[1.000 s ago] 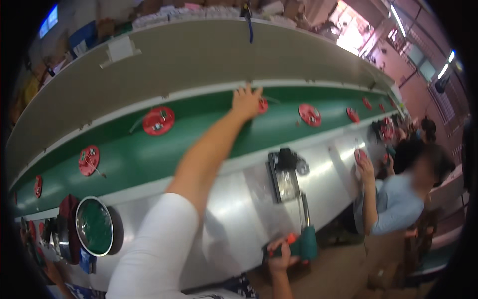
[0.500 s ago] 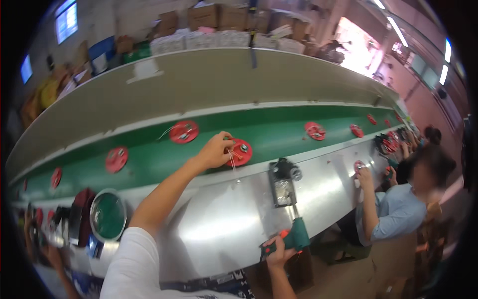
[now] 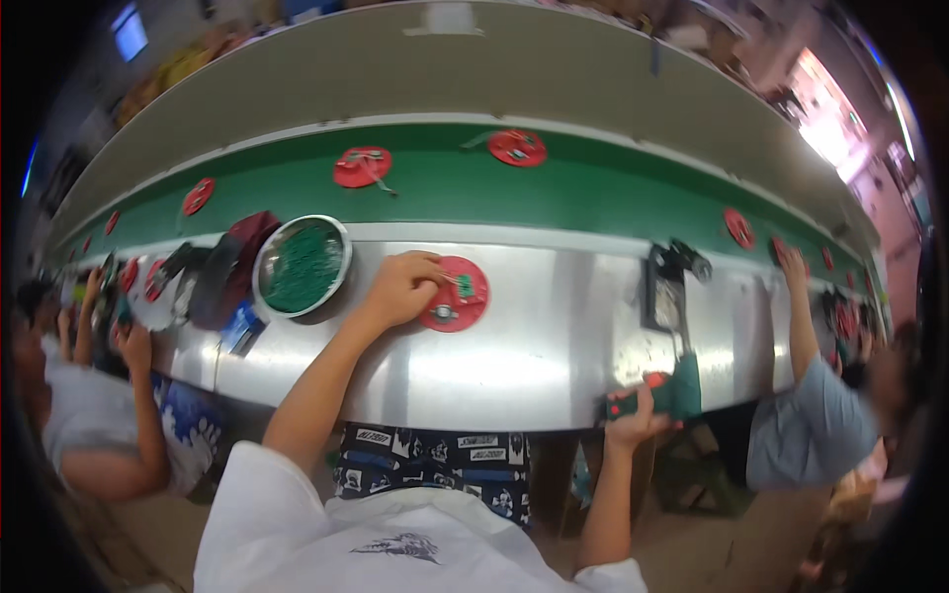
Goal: Soldering electronic components and wires onto circular red PCBs at a factory assembly line.
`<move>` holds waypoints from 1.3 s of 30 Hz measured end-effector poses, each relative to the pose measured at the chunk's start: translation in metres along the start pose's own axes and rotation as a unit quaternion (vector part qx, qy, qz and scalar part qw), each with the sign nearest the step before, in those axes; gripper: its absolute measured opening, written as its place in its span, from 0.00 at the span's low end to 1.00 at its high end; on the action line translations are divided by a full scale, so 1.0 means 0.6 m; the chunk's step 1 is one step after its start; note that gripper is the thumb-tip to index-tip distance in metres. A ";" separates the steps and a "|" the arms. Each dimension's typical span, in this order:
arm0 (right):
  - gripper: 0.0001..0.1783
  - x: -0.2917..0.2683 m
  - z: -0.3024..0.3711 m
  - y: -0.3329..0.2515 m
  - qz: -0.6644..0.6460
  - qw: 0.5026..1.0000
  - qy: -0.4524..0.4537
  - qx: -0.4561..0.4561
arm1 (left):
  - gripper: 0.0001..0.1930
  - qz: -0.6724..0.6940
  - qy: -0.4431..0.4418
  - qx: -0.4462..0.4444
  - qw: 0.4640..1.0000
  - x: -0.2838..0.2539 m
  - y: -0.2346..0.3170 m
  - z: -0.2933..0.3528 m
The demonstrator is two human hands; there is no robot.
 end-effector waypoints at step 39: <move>0.17 -0.018 -0.054 0.025 0.083 0.978 -0.189 0.013 | 0.08 -0.249 0.059 -0.329 0.909 -0.213 -0.156 0.103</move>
Point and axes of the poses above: each hand's wrist, its own z-axis away from the middle knuckle, its own x-axis out of the palm, y = z × x, the point moved 2 cm from there along -z, towards the middle knuckle, and after that the axes turned 13 degrees about -y, right-handed, at the moved point
